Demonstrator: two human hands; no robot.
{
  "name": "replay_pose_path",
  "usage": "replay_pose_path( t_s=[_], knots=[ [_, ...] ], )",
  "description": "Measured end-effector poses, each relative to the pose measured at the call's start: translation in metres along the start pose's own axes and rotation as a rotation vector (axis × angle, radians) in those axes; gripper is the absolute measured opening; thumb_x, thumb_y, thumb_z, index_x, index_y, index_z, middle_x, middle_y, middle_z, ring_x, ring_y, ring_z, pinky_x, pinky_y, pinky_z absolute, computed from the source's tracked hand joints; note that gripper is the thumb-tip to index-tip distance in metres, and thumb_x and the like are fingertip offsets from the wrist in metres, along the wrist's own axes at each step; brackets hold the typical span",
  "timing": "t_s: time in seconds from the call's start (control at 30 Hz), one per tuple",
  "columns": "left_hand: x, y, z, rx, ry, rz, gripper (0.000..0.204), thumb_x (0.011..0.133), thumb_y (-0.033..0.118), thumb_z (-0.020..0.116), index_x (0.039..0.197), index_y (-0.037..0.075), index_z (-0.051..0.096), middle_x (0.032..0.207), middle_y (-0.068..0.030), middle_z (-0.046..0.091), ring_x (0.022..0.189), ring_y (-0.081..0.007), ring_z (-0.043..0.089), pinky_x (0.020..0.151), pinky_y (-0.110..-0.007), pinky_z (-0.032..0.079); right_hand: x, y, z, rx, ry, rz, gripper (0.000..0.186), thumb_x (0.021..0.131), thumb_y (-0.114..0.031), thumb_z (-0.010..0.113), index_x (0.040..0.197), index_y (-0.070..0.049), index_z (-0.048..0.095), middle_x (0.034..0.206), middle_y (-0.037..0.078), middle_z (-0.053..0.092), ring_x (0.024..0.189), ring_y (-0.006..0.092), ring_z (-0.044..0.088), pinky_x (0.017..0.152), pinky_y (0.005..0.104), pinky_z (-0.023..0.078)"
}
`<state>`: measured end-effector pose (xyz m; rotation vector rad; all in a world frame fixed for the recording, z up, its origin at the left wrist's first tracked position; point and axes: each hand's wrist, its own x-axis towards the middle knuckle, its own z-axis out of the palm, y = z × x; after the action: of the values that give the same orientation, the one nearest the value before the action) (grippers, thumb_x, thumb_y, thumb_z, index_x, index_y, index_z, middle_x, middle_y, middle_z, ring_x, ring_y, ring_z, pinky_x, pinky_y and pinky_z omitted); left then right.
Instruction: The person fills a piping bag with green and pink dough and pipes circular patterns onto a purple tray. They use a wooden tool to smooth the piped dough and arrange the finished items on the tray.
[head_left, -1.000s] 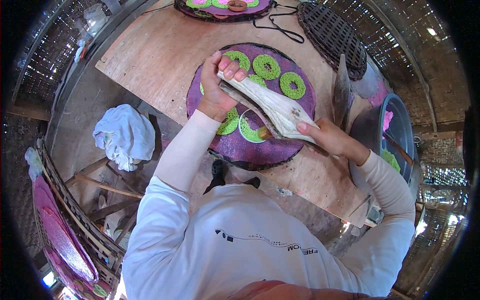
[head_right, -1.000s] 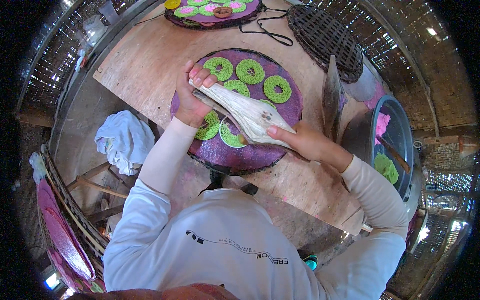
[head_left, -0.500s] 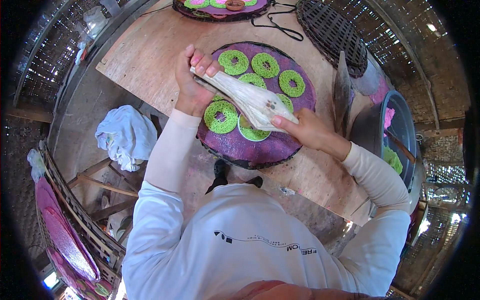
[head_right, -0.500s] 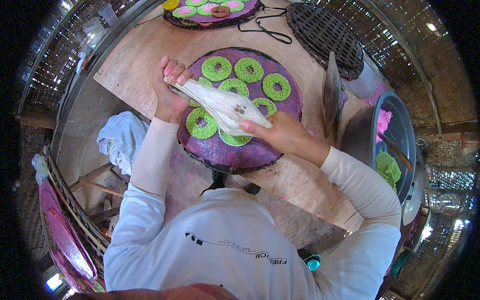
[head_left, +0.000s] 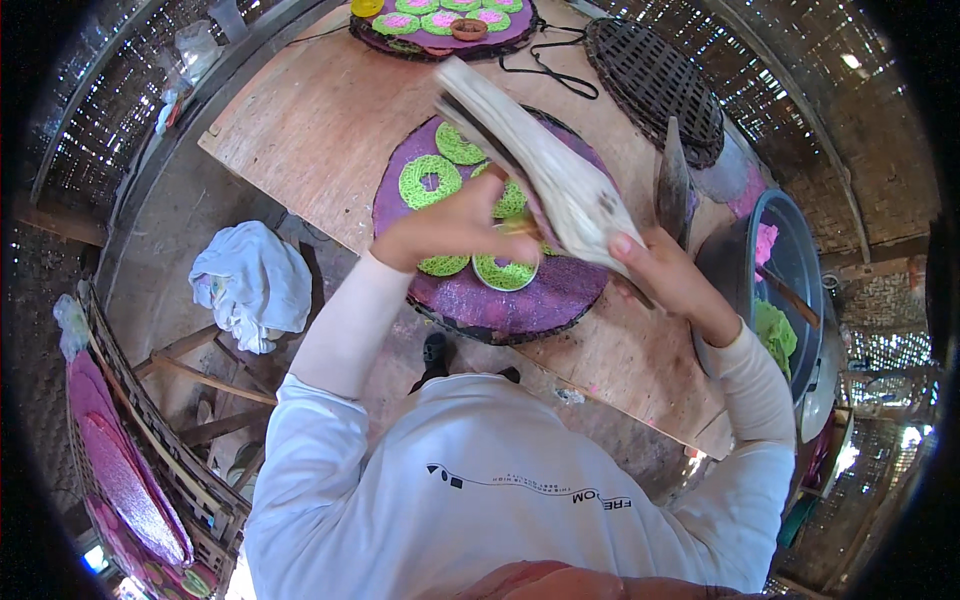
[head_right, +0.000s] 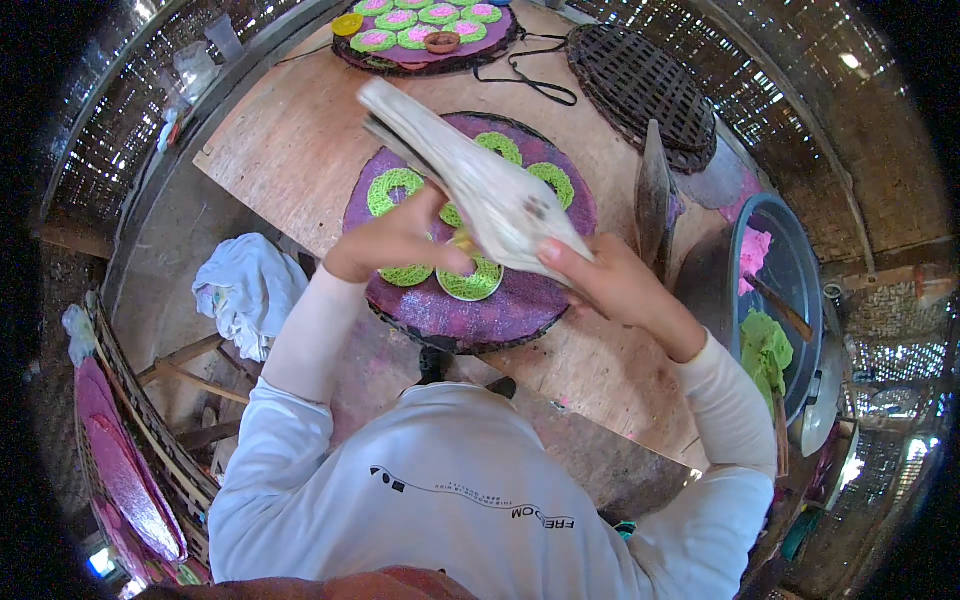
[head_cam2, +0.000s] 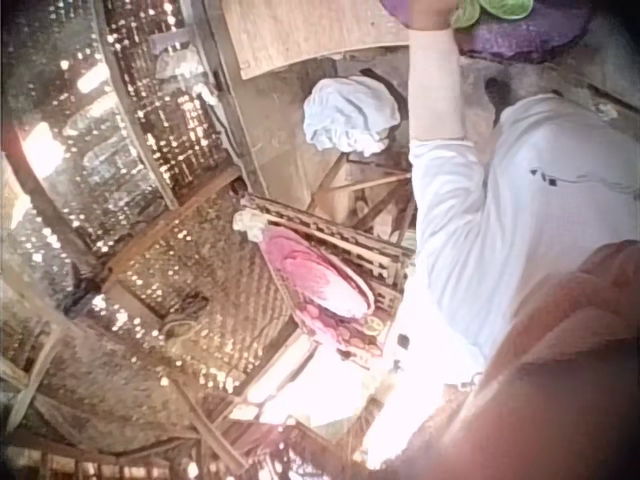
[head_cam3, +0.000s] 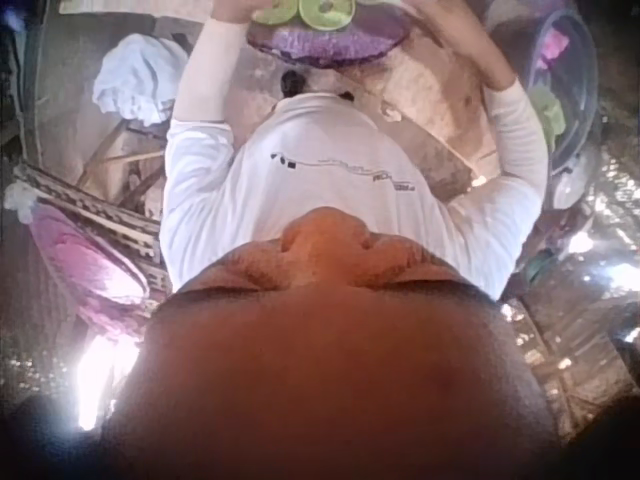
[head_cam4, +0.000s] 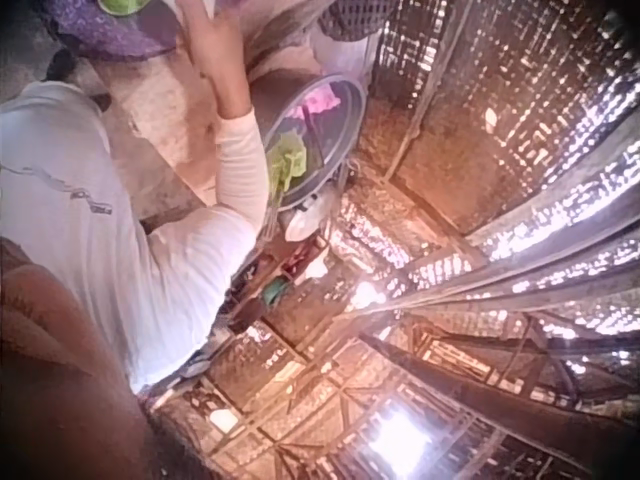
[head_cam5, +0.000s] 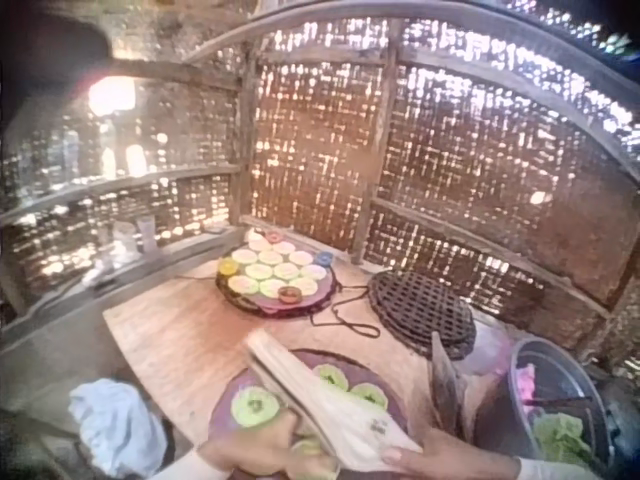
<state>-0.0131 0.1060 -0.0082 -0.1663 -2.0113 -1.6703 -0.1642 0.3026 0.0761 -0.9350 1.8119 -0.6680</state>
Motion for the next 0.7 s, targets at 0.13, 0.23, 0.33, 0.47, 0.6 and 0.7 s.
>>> replay_pose_path(
  t_s=[0.13, 0.23, 0.33, 0.47, 0.6, 0.7],
  knots=[
    [0.014, 0.029, 0.016, 0.047, 0.183, 0.013, 0.052, 0.059, 0.014, 0.079, 0.103, -0.002, 0.057, 0.098, -0.008, 0.062, 0.091, -0.0175, 0.059, 0.083, -0.032, 0.046, 0.029, 0.007, 0.03, 0.857, -0.083, -0.137, 0.051, 0.089, -0.046, 0.046, 0.105, 0.001, 0.057, 0.092, 0.017, 0.062, 0.081, 0.0189, 0.062, 0.074, 0.0277, 0.048],
    [0.003, 0.035, 0.009, -0.065, 0.415, -0.104, 0.05, 0.059, 0.007, 0.077, 0.103, -0.002, 0.056, 0.097, -0.0088, 0.062, 0.086, -0.017, 0.06, 0.079, -0.031, 0.047, 0.08, 0.057, 0.046, -0.262, 0.275, -0.866, 0.059, 0.079, -0.045, 0.06, 0.121, -0.005, 0.05, 0.111, 0.012, 0.057, 0.102, 0.0264, 0.053, 0.089, 0.0313, 0.04],
    [-0.024, 0.033, -0.004, -0.084, 0.628, -0.16, 0.032, 0.068, 0.0, 0.068, 0.097, 0.0, 0.055, 0.085, -0.0059, 0.061, 0.069, -0.0147, 0.058, 0.062, -0.026, 0.047, 0.072, 0.058, 0.074, -0.675, 0.386, -0.616, 0.076, 0.067, -0.043, 0.07, 0.128, -0.008, 0.042, 0.121, 0.013, 0.051, 0.113, 0.032, 0.046, 0.097, 0.0447, 0.031],
    [-0.046, 0.042, -0.015, -0.215, 0.813, -0.208, 0.03, 0.067, -0.009, 0.062, 0.096, -0.001, 0.056, 0.086, -0.0069, 0.061, 0.07, -0.014, 0.059, 0.059, -0.026, 0.048, 0.079, 0.068, 0.086, -0.771, 0.45, -0.583, 0.09, 0.061, -0.044, 0.071, 0.133, -0.006, 0.033, 0.123, 0.016, 0.047, 0.121, 0.0337, 0.036, 0.102, 0.0569, 0.015],
    [-0.057, 0.038, -0.019, -0.167, 0.861, -0.195, 0.028, 0.067, -0.007, 0.062, 0.094, 0.0, 0.055, 0.082, -0.0059, 0.059, 0.066, -0.0134, 0.056, 0.055, -0.025, 0.044, 0.075, 0.063, 0.081, -0.738, 0.443, -0.633, 0.095, 0.06, -0.043, 0.072, 0.136, -0.005, 0.028, 0.122, 0.017, 0.047, 0.122, 0.0335, 0.035, 0.103, 0.057, 0.011],
    [-0.057, 0.038, -0.017, -0.163, 0.899, -0.214, 0.027, 0.067, -0.005, 0.06, 0.092, 0.002, 0.054, 0.079, -0.0047, 0.057, 0.063, -0.0127, 0.053, 0.053, -0.025, 0.042, 0.075, 0.06, 0.079, -0.777, 0.399, -0.582, 0.096, 0.06, -0.043, 0.072, 0.136, -0.006, 0.026, 0.122, 0.016, 0.048, 0.122, 0.032, 0.035, 0.104, 0.0563, 0.011]
  ],
)
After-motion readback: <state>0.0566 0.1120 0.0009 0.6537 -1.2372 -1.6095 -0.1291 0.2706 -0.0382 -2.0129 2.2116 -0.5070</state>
